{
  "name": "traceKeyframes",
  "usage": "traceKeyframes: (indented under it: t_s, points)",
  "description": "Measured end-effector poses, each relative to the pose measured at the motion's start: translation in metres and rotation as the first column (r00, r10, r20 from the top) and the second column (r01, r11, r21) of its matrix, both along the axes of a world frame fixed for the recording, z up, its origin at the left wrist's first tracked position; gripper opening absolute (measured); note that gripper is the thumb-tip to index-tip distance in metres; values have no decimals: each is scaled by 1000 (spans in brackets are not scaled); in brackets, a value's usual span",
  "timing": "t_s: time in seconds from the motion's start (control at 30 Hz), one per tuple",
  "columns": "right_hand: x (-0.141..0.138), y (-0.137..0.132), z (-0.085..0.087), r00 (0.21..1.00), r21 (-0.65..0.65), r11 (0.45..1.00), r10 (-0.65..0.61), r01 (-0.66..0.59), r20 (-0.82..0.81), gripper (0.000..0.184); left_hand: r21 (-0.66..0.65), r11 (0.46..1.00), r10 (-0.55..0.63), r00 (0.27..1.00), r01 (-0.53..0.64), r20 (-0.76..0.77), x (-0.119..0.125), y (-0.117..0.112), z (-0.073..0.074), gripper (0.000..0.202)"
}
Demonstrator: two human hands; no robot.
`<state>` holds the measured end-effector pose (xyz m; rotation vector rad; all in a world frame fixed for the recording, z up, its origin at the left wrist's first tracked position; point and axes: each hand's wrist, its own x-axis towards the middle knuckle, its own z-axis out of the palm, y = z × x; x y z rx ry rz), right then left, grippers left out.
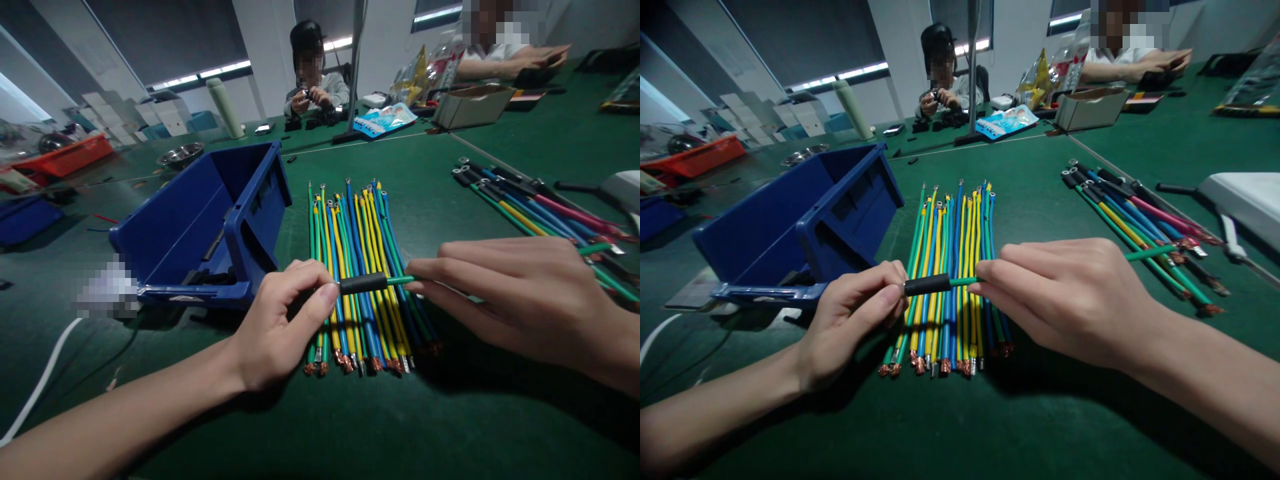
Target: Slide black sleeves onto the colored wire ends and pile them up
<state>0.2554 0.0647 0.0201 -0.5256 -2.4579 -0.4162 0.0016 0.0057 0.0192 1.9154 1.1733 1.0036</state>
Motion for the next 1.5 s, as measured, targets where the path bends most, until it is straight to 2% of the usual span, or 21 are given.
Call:
traceKeyframes:
  t_s: [0.17,0.43,0.67,0.83,0.93,1.03,1.2,1.27,1.43,1.5]
  points:
    - [0,1,1,999,19,1000,21,-22,33,4,-17,1000,15,997,-16,-71,1,2,3,31]
    - [-5,2,1,998,-15,999,36,-36,60,13,22,999,42,982,-39,-184,2,4,5,34]
    - [0,3,5,999,-26,999,-33,34,15,19,-13,1000,18,996,-20,-90,3,2,2,28]
    - [0,2,9,998,-34,999,-38,37,-40,6,-55,998,22,997,-18,73,1,2,-1,30]
    - [-1,1,8,999,-53,998,-37,35,-39,5,-120,992,44,990,-28,136,1,3,0,30]
    - [0,0,7,998,-47,999,-23,20,-54,5,-148,989,19,990,2,141,2,2,2,31]
    - [-2,0,7,998,0,1000,-22,22,-64,3,-52,999,8,996,-4,93,1,0,1,23]
    - [-3,0,6,996,-32,999,-22,20,-86,4,-30,999,15,997,-12,79,0,1,0,23]
    - [-7,-1,2,987,-242,969,3,-42,-161,10,21,1000,-6,998,4,66,-1,1,-2,23]
    - [-7,0,1,986,-265,962,18,-62,-164,10,35,999,-10,997,7,78,-1,1,-2,22]
